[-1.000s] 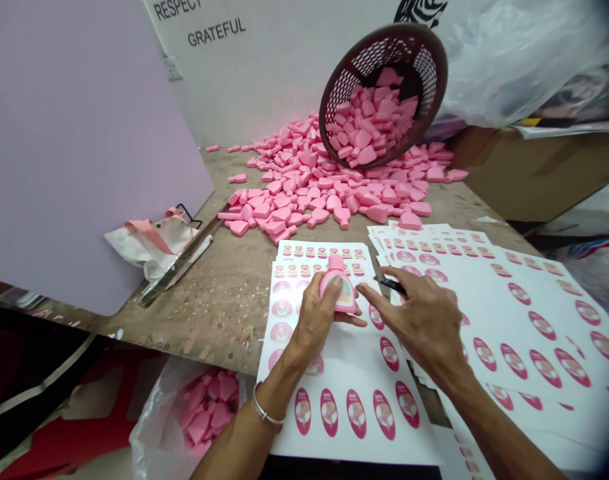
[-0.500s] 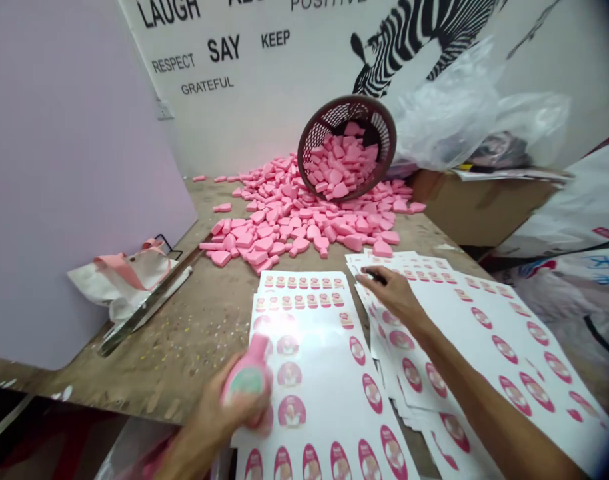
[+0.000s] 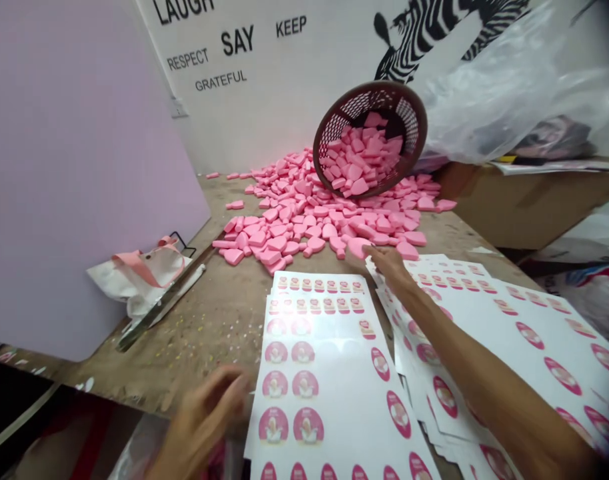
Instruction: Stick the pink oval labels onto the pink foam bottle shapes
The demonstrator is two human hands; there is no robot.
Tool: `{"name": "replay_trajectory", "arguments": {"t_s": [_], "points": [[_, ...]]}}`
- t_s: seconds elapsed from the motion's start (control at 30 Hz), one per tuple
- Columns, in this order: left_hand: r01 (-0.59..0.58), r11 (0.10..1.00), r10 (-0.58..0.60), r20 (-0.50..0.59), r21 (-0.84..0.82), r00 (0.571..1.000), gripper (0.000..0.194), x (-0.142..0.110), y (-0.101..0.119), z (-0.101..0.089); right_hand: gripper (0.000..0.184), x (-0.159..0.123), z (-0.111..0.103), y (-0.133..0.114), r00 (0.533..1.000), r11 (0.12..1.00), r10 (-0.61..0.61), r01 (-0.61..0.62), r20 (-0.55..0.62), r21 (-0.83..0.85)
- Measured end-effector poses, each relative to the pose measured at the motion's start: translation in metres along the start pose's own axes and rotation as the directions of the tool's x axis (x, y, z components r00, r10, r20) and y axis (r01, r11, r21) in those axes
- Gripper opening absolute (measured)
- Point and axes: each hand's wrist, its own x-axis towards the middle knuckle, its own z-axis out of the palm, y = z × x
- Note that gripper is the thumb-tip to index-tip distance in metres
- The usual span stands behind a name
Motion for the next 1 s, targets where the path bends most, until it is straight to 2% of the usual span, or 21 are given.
{"name": "replay_trajectory", "arguments": {"t_s": [0.03,0.13,0.17,0.2,0.23,0.27,0.3,0.33,0.4,0.43,0.5,0.6,0.67,0.73,0.77,0.83,0.9,1.0], "points": [[-0.057,0.995,0.059,0.034,-0.077,0.998,0.035,0.015,0.005,0.019,0.040,-0.025,0.003,-0.001,0.998,0.999,0.011,-0.013,0.061,0.039],[-0.225,0.920,0.229,-0.026,-0.320,0.973,0.038,0.057,0.025,0.084,0.047,-0.105,0.012,-0.008,0.964,0.987,0.011,-0.053,0.265,0.150],[-0.234,0.897,0.237,-0.037,-0.375,0.971,0.038,0.067,0.030,0.103,0.046,-0.128,0.014,-0.010,0.908,0.957,-0.013,-0.110,0.419,0.269],[-0.220,0.874,0.216,-0.060,-0.433,0.975,0.038,0.074,0.034,0.117,0.044,-0.146,0.013,-0.012,0.865,0.935,-0.041,-0.143,0.501,0.324],[-0.203,0.846,0.190,-0.077,-0.492,0.979,0.039,0.078,0.036,0.125,0.042,-0.160,0.011,-0.013,0.832,0.940,-0.079,-0.122,0.549,0.320],[-0.182,0.817,0.159,-0.089,-0.547,0.983,0.039,0.079,0.036,0.129,0.039,-0.168,0.007,-0.013,0.816,0.956,-0.108,-0.072,0.569,0.285],[-0.159,0.788,0.127,-0.096,-0.595,0.987,0.040,0.079,0.033,0.128,0.036,-0.172,0.001,-0.012,0.834,0.981,-0.119,0.016,0.538,0.192],[-0.142,0.765,0.103,-0.097,-0.629,0.990,0.041,0.077,0.029,0.123,0.037,-0.174,-0.007,-0.008,0.872,0.993,-0.120,0.109,0.475,0.051],[-0.108,0.766,0.077,-0.078,-0.634,0.994,0.041,0.070,0.017,0.108,0.046,-0.173,-0.026,0.005,0.943,0.938,-0.114,0.206,0.314,-0.280],[-0.086,0.787,0.062,-0.060,-0.611,0.996,0.042,0.066,0.010,0.102,0.051,-0.174,-0.036,0.013,0.963,0.886,-0.104,0.203,0.247,-0.418],[-0.019,0.841,0.026,0.006,-0.541,1.000,0.042,0.059,-0.001,0.097,0.054,-0.181,-0.052,0.028,0.977,0.784,-0.052,0.168,0.206,-0.598],[0.035,0.891,0.004,0.084,-0.452,0.996,0.044,0.054,-0.009,0.112,0.049,-0.204,-0.062,0.039,0.980,0.696,0.017,0.132,0.200,-0.706],[0.002,0.908,0.037,0.085,-0.418,0.996,0.043,0.053,-0.007,0.127,0.043,-0.219,-0.061,0.039,0.989,0.658,-0.009,0.117,0.148,-0.744],[-0.016,0.911,0.058,0.090,-0.413,0.994,0.044,0.053,-0.002,0.137,0.036,-0.226,-0.060,0.038,0.996,0.661,-0.063,0.091,0.066,-0.745],[-0.014,0.902,0.063,0.100,-0.431,0.993,0.044,0.053,0.000,0.139,0.034,-0.226,-0.062,0.039,0.996,0.697,-0.078,0.079,0.034,-0.712],[-0.023,0.866,0.084,0.100,-0.499,0.991,0.043,0.051,0.003,0.134,0.034,-0.215,-0.075,0.045,0.996,0.833,-0.080,0.085,0.033,-0.547],[-0.061,0.834,0.116,0.066,-0.549,0.991,0.041,0.048,0.003,0.124,0.036,-0.195,-0.103,0.057,0.996,0.948,-0.069,0.086,0.065,-0.305],[-0.093,0.844,0.135,0.041,-0.528,0.990,0.040,0.046,0.003,0.110,0.031,-0.155,-0.163,0.081,0.992,0.967,0.039,-0.067,-0.116,-0.245]]}}
